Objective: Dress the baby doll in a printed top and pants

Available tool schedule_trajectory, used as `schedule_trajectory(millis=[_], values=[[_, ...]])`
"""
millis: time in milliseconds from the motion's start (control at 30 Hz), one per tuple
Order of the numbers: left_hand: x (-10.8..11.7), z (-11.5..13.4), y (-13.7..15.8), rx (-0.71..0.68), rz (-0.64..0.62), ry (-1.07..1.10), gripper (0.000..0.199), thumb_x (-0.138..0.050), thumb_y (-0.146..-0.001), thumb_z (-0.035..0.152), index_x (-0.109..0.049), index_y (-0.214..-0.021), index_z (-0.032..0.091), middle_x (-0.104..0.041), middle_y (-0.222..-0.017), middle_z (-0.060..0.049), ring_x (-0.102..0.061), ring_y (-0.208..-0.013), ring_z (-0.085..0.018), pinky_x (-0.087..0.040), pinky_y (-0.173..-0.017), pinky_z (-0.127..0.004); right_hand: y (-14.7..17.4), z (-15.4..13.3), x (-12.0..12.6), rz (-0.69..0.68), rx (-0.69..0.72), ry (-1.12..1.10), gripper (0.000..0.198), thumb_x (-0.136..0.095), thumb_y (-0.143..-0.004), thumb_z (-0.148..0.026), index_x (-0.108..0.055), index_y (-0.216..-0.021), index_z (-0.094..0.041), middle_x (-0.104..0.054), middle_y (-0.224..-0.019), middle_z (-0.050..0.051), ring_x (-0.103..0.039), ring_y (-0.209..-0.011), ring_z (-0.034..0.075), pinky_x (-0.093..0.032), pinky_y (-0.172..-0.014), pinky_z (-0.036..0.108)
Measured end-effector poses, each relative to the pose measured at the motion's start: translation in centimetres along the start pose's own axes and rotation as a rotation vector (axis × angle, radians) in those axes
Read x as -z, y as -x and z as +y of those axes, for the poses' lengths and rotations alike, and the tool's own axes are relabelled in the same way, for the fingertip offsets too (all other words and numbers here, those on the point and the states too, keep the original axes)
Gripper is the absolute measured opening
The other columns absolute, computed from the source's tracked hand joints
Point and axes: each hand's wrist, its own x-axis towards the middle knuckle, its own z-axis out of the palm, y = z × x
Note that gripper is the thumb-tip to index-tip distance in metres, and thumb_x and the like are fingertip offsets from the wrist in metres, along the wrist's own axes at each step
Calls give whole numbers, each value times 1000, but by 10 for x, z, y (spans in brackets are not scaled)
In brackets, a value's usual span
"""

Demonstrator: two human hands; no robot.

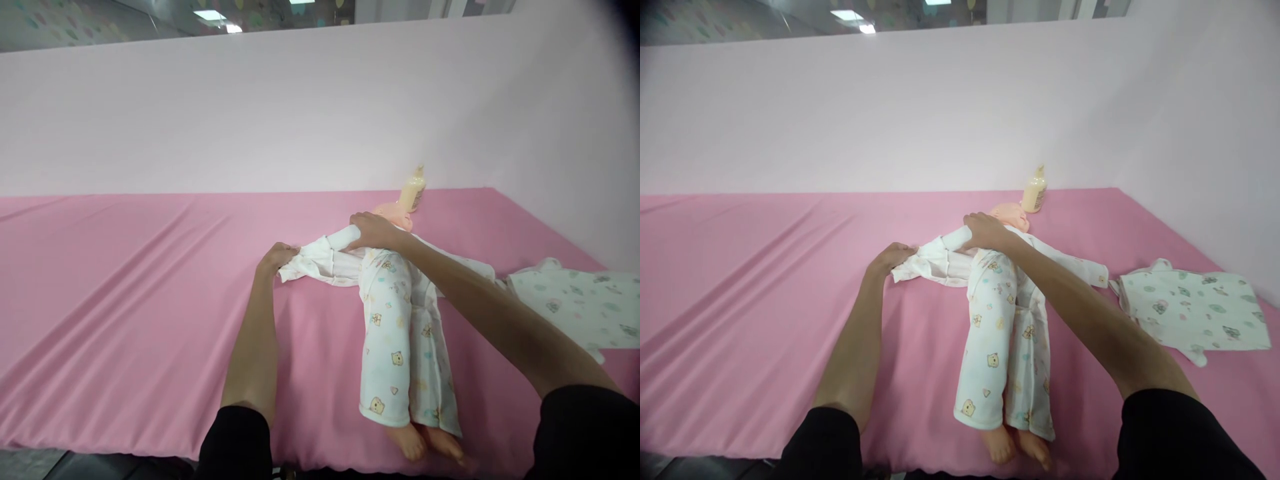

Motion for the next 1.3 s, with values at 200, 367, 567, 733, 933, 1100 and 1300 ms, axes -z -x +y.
schedule_trajectory(millis=[200,367,567,733,933,1100,1300], values=[[-7,12,7,-42,-156,62,39,-73,-76,53,-66,-76,15,-57,-55,0,-46,-45,-10,-32,-46,-23,0,3,-2,17,-1,-27,47,-69,-77,-55,-54,-103,-19,-61,-109,10,-56,-104,28,-41,-83,36],[-13,20,14,-101,-390,210,56,-79,-64,62,-69,-85,11,-69,-73,-8,-60,-61,-14,-43,-55,-24,0,3,-3,14,0,-33,48,-67,-77,-57,-54,-104,-19,-62,-111,11,-56,-104,28,-42,-83,37],[-9,32,22,-162,-350,148,53,-83,-62,57,-70,-87,12,-68,-71,-5,-57,-57,-12,-39,-52,-22,-3,-8,-3,-5,16,99,45,-64,-78,-52,-56,-106,-17,-64,-112,14,-59,-104,32,-44,-82,41],[-6,37,27,-198,-333,91,52,-80,-65,60,-68,-85,13,-65,-71,-4,-53,-54,-10,-35,-48,-22,-12,-20,-11,-33,113,130,33,-59,-79,-31,-58,-108,-16,-67,-113,16,-62,-103,33,-44,-84,42],[-5,38,27,-239,-330,100,52,-75,-69,63,-67,-86,14,-60,-71,-3,-50,-55,-9,-35,-49,-21,-15,-26,-16,15,143,39,31,-54,-80,-26,-58,-109,-18,-69,-114,14,-65,-98,30,-45,-80,40],[-8,32,19,-287,-214,132,44,-73,-73,57,-64,-82,15,-55,-68,-1,-47,-55,-8,-34,-49,-19,-14,-25,-14,43,125,50,32,-53,-84,-34,-61,-111,-20,-69,-113,12,-65,-98,30,-46,-83,41],[-11,19,2,-255,-10,29,36,-63,-83,47,-53,-68,16,-42,-56,3,-36,-48,-6,-27,-47,-19,-11,-25,-9,41,119,66,41,-51,-83,-30,-62,-122,-22,-69,-116,11,-65,-101,31,-46,-83,41]])
